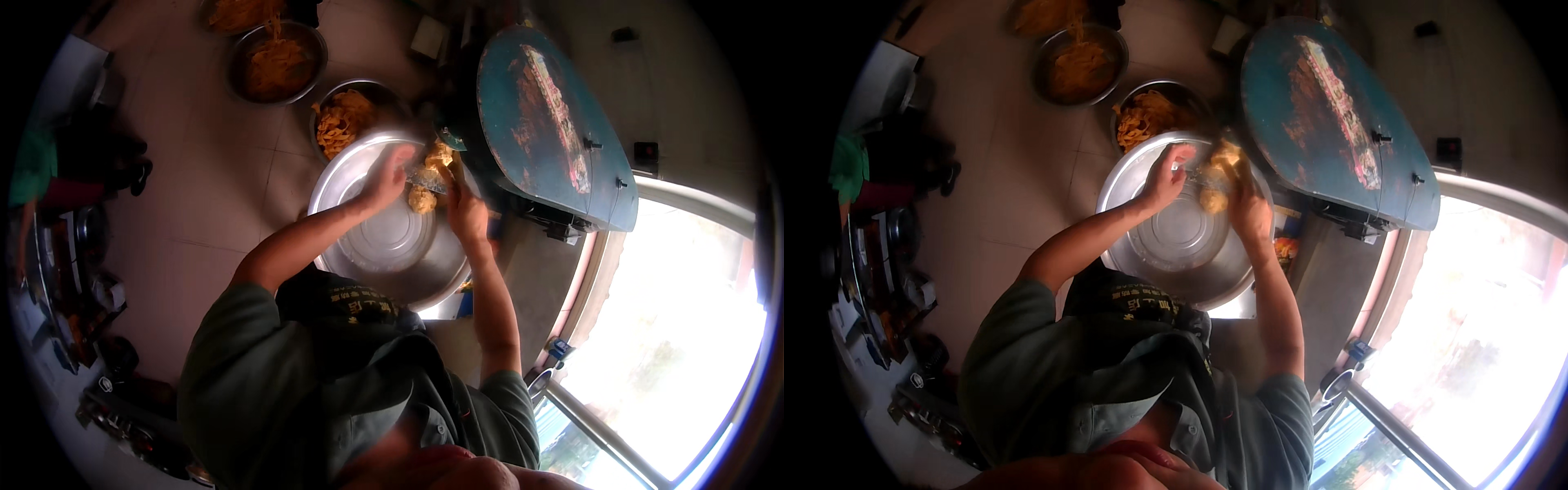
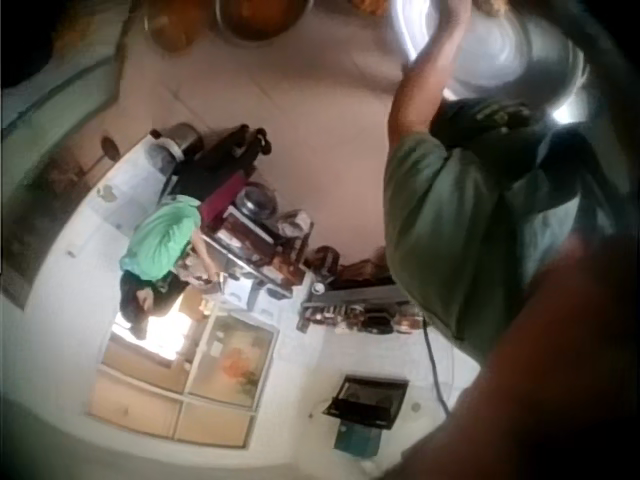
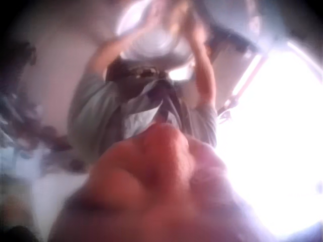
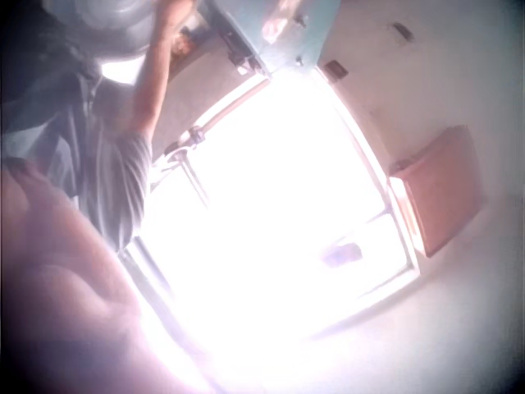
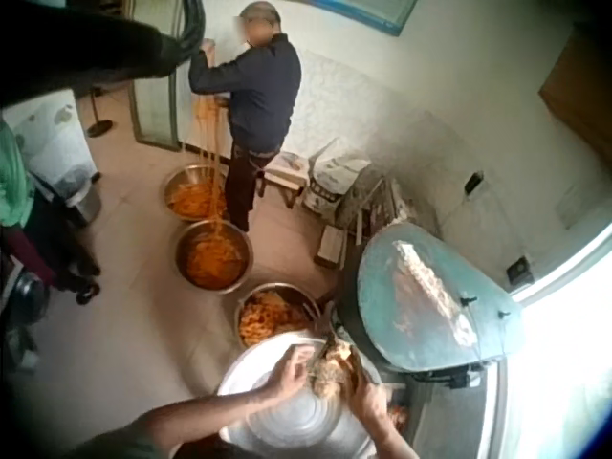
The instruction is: The person kneads a yellow dough-like mixture in a large metal bowl using both hands. They repeatedly lift, squeeze, and fold the mass to combine it. The person occasionally uses a wooden spatula to scrape the sides of the bowl and assist in mixing.
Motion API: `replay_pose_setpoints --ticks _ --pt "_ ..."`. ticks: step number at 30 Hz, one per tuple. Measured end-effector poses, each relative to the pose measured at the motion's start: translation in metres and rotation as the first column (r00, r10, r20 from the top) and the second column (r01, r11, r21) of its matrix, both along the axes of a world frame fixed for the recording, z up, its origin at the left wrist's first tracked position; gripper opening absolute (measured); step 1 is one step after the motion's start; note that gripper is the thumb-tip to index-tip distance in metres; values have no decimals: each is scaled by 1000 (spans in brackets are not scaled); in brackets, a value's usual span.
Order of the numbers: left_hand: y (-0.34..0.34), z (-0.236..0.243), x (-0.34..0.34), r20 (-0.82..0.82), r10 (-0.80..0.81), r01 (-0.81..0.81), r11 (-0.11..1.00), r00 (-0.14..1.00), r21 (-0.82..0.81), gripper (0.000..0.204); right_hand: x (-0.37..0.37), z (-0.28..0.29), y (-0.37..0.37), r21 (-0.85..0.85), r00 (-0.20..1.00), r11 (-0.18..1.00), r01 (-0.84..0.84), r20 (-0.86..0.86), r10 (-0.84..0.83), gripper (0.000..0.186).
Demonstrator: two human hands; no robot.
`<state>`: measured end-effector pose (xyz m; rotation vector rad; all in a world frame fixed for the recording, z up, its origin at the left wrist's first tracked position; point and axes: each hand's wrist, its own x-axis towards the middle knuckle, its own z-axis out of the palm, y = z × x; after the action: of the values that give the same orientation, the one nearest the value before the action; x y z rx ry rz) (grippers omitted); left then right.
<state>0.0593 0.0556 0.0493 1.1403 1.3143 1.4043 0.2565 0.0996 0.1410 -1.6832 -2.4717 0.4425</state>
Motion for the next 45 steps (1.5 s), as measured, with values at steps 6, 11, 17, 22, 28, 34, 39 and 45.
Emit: replay_pose_setpoints --ticks 6,11,17,22,28,34,39,45 --pt "-55 -73 48 -413 -490 510 857 768 -68 29 -5 -17 35 25 991 997 68 113 -70 27" --pt "5 -109 104 -726 -297 384 922 621 -49 61 24 21 -4 116 998 992 47 -41 -43 23" --pt "33 -157 147 -632 -394 356 914 668 -194 44 78 20 -46 -46 958 973 227 -170 -232 17" --pt "29 -166 144 -613 -567 479 815 549 -325 30 96 8 -88 -181 908 931 316 -229 -352 26" --pt "28 -129 140 -748 -619 630 685 238 -366 37 59 7 -62 -105 896 963 250 -352 -271 22" --pt "22 -124 130 -816 -531 647 709 228 -280 36 97 26 -91 -132 850 940 314 -403 -341 21" --pt "-4 -115 101 -255 -745 619 659 617 -428 54 142 31 -173 -222 713 805 550 -376 -591 23" --pt "-47 -65 47 848 -265 875 299 459 -380 47 131 -5 -252 -320 616 711 626 -356 -703 26"
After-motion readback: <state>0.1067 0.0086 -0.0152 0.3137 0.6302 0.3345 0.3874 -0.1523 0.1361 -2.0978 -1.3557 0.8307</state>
